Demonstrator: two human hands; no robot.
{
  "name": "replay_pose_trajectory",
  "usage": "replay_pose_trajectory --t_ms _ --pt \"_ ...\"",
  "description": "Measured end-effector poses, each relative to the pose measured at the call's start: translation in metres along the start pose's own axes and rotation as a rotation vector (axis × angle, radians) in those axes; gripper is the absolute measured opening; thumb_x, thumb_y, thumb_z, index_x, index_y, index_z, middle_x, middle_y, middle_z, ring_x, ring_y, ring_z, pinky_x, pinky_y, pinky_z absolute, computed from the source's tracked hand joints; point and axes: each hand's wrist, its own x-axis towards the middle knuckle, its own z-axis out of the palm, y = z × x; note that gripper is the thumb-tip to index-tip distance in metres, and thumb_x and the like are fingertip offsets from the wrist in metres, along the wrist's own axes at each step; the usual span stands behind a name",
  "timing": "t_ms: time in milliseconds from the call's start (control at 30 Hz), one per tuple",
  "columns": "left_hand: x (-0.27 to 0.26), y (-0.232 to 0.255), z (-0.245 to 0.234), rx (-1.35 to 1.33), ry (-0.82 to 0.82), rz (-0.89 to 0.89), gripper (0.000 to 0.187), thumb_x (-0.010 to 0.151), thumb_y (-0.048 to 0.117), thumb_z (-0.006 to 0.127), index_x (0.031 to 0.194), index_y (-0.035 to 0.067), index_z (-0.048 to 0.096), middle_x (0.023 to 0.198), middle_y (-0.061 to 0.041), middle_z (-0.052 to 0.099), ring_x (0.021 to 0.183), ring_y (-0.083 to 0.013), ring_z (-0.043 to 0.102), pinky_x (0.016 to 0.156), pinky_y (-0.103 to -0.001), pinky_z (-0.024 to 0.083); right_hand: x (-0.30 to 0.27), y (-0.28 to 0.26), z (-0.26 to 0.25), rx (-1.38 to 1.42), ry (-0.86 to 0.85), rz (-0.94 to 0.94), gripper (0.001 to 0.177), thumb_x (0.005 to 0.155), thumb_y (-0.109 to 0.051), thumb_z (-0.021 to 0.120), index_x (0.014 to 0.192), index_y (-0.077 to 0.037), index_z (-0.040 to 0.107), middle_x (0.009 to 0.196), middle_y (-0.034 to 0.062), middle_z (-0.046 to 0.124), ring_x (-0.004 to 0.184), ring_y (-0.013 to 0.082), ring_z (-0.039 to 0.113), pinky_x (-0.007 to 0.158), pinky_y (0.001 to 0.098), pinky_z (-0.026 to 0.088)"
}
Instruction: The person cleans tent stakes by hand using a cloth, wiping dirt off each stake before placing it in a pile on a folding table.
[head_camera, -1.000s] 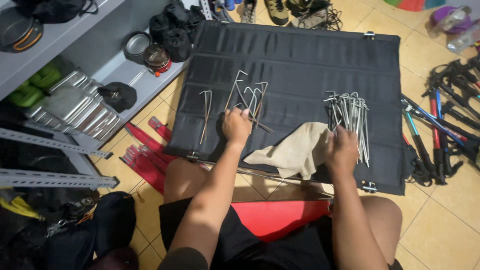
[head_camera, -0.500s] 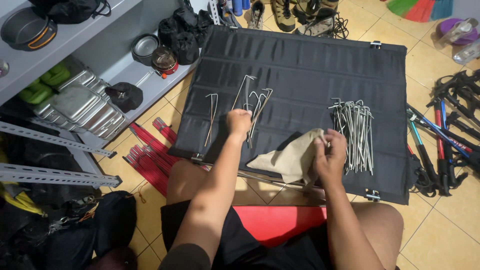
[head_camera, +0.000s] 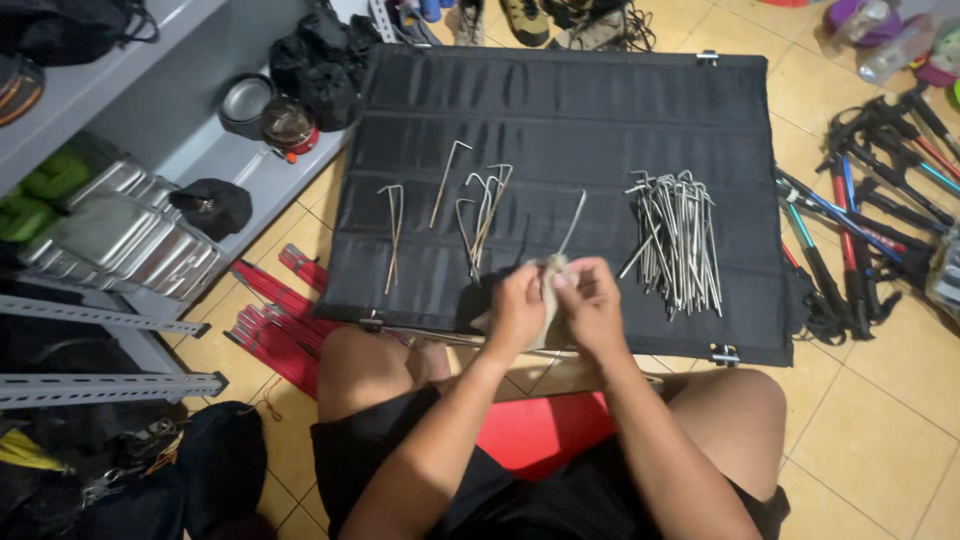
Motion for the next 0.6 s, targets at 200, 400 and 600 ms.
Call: replay_pose_trajectory --t_ms 200,400,600 --pt "-0.033 -0.003 0.003 0.23 -0.198 -0.1 0.016 0.088 0.014 0.048 0.088 0.015 0.064 0.077 -0.013 0.069 0.084 -0.0346 0.068 0.072 -0.045 0.053 0.004 -0.02 -0.02 -0.239 0.188 -0.075 0.013 0.078 -0.005 0.076 0.083 -0.01 0.066 0.07 0.0032 0.056 0.067 0.0128 0.046 0.065 0.0288 0.037" --pt "-0.039 -0.017 0.013 0.126 -0.196 -0.124 0.017 0.084 0.012 0.052 0.078 0.02 0.066 0.068 -0.01 0.067 0.078 -0.0348 0.068 0.068 -0.04 0.054 0.009 -0.042 -0.028 -0.235 0.187 0.008 0.015 0.077 -0.001 0.073 0.082 -0.01 0.061 0.073 0.0071 0.06 0.068 0.0131 0.053 0.061 0.0289 0.042" --pt "-0.043 -0.024 0.019 -0.435 -0.246 -0.315 0.025 0.092 0.009 0.046 0.076 0.009 0.066 0.046 0.001 0.043 0.042 -0.011 0.039 0.043 -0.022 0.032 -0.005 -0.028 -0.022 -0.111 0.182 0.081 0.016 0.078 -0.002 0.076 0.083 -0.005 0.062 0.074 0.0063 0.063 0.067 0.012 0.054 0.059 0.0268 0.045"
